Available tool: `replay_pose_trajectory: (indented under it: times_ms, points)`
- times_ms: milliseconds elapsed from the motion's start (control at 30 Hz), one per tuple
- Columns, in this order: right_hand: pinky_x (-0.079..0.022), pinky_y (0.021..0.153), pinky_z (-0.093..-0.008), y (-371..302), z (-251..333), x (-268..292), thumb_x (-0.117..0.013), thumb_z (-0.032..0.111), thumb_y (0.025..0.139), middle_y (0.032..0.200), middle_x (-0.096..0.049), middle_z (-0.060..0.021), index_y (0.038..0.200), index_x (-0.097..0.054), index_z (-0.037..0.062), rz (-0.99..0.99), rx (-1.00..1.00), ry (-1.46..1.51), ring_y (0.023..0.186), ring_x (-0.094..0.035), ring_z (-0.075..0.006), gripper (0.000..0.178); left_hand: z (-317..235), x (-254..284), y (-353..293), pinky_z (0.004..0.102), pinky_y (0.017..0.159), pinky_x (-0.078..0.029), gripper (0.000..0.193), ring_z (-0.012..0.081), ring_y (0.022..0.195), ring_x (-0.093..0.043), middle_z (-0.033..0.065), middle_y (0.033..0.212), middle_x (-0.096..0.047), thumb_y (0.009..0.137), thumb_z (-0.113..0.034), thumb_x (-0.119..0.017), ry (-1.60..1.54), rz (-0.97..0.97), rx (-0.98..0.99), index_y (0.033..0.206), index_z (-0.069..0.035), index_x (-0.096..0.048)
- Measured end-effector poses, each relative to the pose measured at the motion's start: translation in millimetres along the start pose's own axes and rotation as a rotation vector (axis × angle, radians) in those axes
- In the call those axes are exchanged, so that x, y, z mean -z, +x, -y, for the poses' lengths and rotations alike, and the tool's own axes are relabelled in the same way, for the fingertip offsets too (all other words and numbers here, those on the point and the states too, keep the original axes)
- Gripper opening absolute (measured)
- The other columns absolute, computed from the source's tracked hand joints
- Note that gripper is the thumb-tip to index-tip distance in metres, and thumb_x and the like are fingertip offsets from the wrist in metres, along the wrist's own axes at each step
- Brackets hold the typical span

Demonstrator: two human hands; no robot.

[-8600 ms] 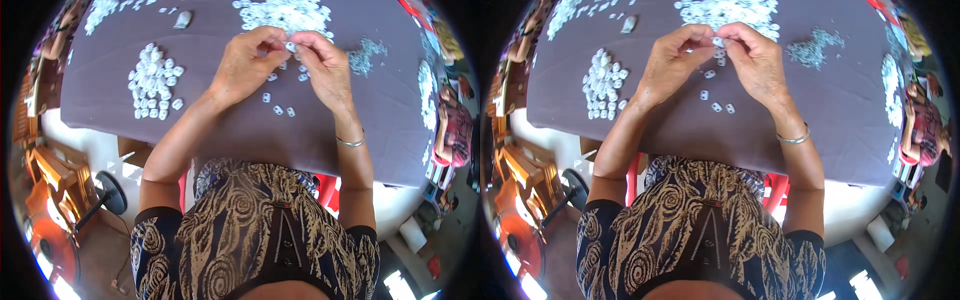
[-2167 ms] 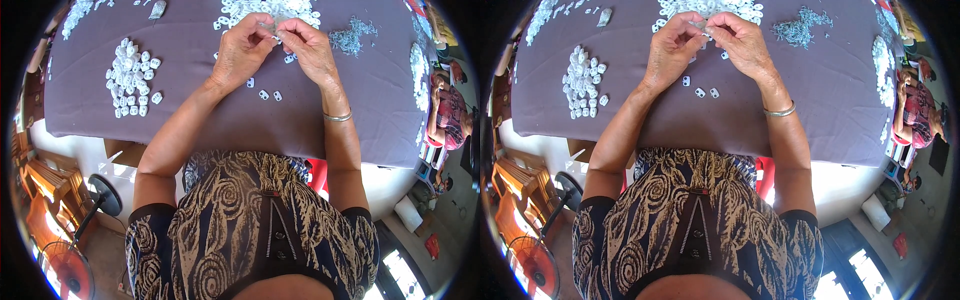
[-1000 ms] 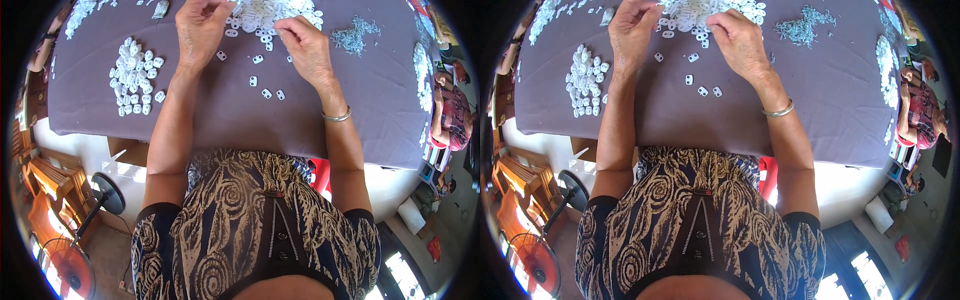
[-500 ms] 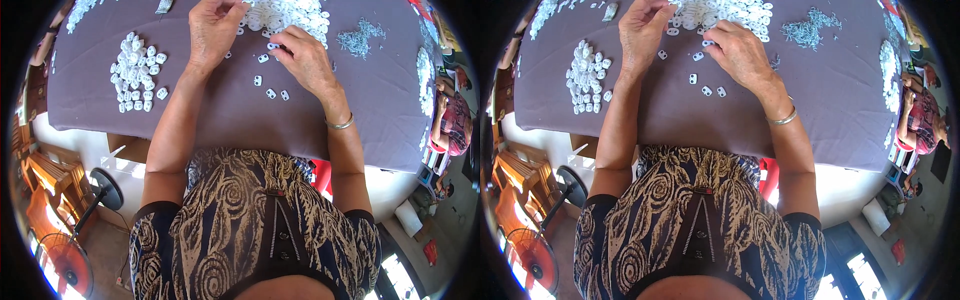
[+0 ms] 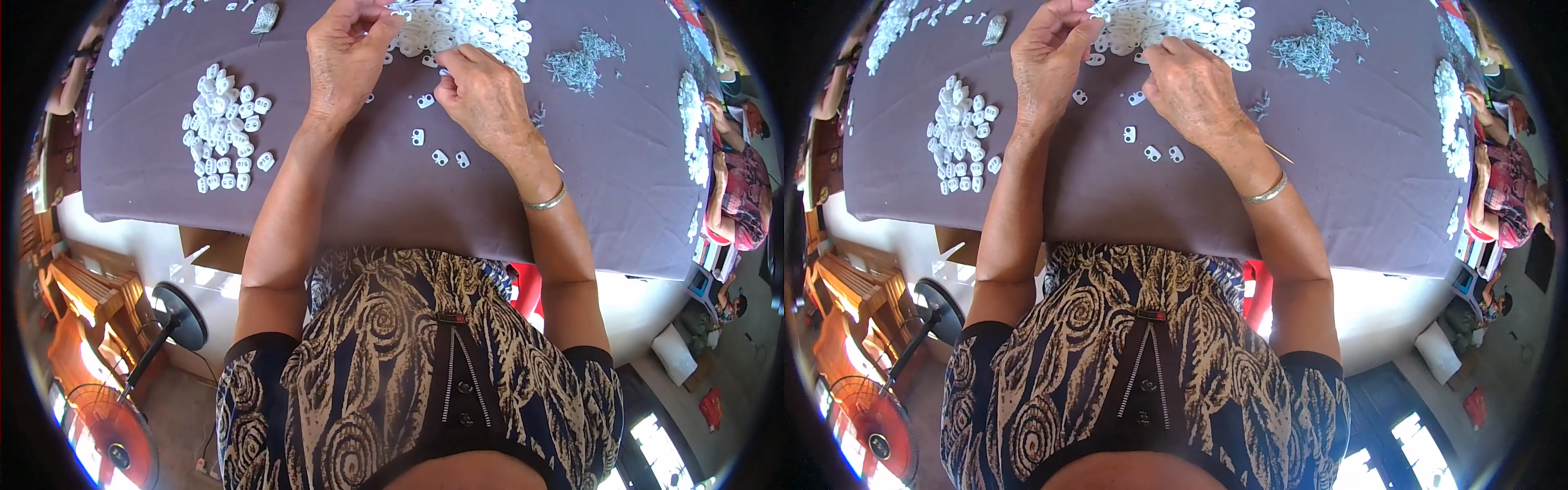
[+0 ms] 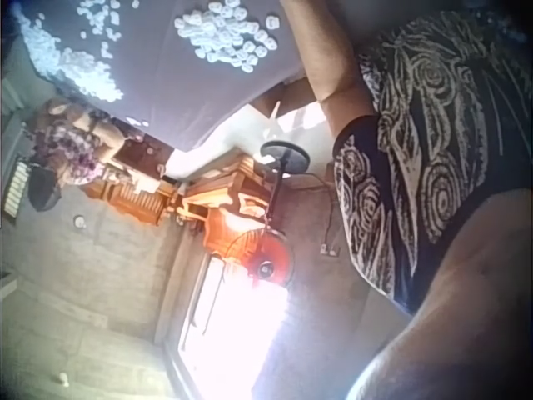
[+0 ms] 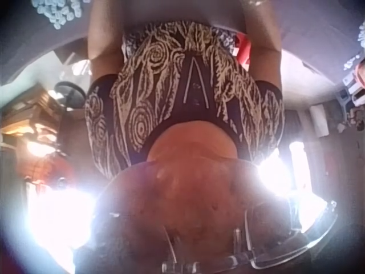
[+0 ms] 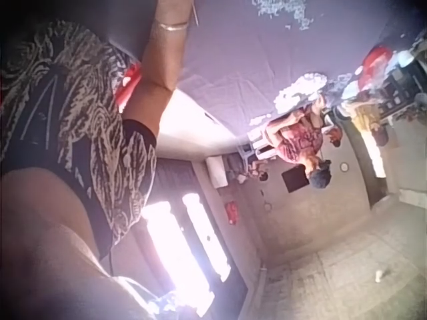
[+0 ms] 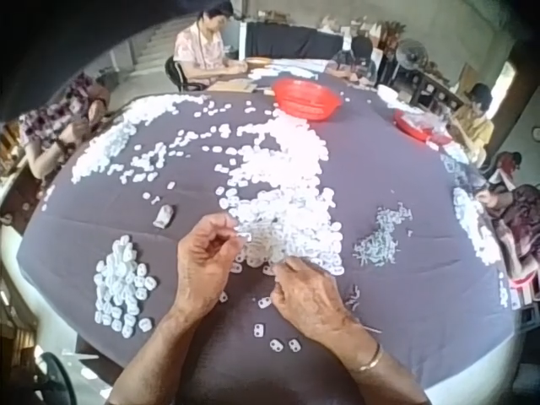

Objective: The person gathers plastic pieces on a table and fits the components together by hand to assemble cord locks.

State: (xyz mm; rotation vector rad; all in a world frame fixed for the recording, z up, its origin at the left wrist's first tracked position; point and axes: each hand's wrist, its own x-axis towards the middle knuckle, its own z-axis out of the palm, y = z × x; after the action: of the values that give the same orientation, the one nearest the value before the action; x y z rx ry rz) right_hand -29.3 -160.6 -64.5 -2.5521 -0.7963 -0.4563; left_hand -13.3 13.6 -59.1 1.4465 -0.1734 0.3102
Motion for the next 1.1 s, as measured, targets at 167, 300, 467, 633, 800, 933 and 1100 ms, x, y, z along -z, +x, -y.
replay_pose_trajectory:
  times_ms: [167, 300, 467, 633, 800, 933, 1100]
  points:
    - [-0.055, 0.066, -0.0320, 0.0, -2.9, 8.4, -0.062, 0.000, 0.069, 0.075, -0.058, -0.0078, 0.085, -0.064, 0.0039, -0.008, -0.052, 0.197, 0.068, -0.061, -0.0240, 0.016, 0.6, -2.7, -1.6, 0.0169, 0.064, -0.041, 0.018, 0.0020, 0.071, -0.048, -0.0051, 0.079, -0.053, 0.085, 0.007, -0.057, 0.040, -0.018, -0.024, 0.100, -0.004, -0.057]
    - [-0.050, 0.063, -0.0215, -2.4, -0.5, 2.8, -0.063, -0.004, 0.076, 0.076, -0.062, -0.0037, 0.090, -0.065, 0.0032, -0.167, -0.301, 0.725, 0.065, -0.060, -0.0083, 0.017, 8.9, -4.1, -0.2, 0.0163, 0.061, -0.039, 0.017, 0.0014, 0.068, -0.047, -0.0056, 0.079, -0.053, 0.086, 0.006, -0.057, 0.060, 0.011, 0.020, 0.099, -0.005, -0.057]
    - [-0.051, 0.063, -0.0247, -4.2, -2.0, -4.3, -0.064, -0.003, 0.074, 0.077, -0.063, -0.0040, 0.090, -0.064, 0.0037, -0.107, -0.152, 0.502, 0.067, -0.061, -0.0110, 0.017, -1.7, -6.0, -5.8, 0.0154, 0.055, -0.036, 0.015, 0.0001, 0.063, -0.044, -0.0061, 0.077, -0.053, 0.087, 0.004, -0.057, 0.014, 0.022, 0.107, 0.098, -0.005, -0.057]
    - [-0.049, 0.067, -0.0335, -3.9, -8.1, -2.4, -0.065, -0.001, 0.070, 0.074, -0.060, -0.0060, 0.087, -0.064, 0.0061, -0.137, 0.034, 0.212, 0.069, -0.059, -0.0240, 0.019, -6.4, -10.5, -4.6, 0.0154, 0.056, -0.036, 0.014, 0.0004, 0.063, -0.043, -0.0068, 0.076, -0.051, 0.087, 0.004, -0.057, 0.018, 0.033, 0.064, 0.097, -0.005, -0.057]
    - [-0.049, 0.066, -0.0339, -3.9, -12.2, 10.9, -0.066, 0.000, 0.072, 0.074, -0.059, -0.0055, 0.086, -0.064, 0.0051, -0.055, 0.090, 0.093, 0.069, -0.059, -0.0240, 0.015, 21.5, -10.4, 7.4, 0.0155, 0.057, -0.037, 0.014, 0.0006, 0.064, -0.046, -0.0070, 0.076, -0.052, 0.087, 0.004, -0.057, -0.582, 0.217, -0.432, 0.097, -0.005, -0.057]
    - [-0.050, 0.064, -0.0315, -7.0, -16.4, 18.0, -0.067, 0.002, 0.073, 0.074, -0.060, -0.0060, 0.085, -0.064, 0.0042, 0.019, 0.002, 0.116, 0.069, -0.060, -0.0223, 0.012, 10.2, -2.2, -4.8, 0.0173, 0.055, -0.041, 0.017, 0.0016, 0.065, -0.050, -0.0047, 0.078, -0.058, 0.086, 0.000, -0.061, 0.066, 0.074, 0.011, 0.103, -0.004, -0.059]
    - [-0.047, 0.061, -0.0235, -4.8, -24.4, 22.9, -0.067, 0.004, 0.080, 0.075, -0.063, 0.0000, 0.086, -0.066, 0.0033, -0.023, -0.276, 0.470, 0.067, -0.060, -0.0108, 0.006, -1.2, -11.9, -12.8, 0.0201, 0.065, -0.046, 0.022, 0.0045, 0.068, -0.053, -0.0022, 0.077, -0.060, 0.082, 0.003, -0.063, 0.132, 0.194, 0.107, 0.103, -0.004, -0.060]
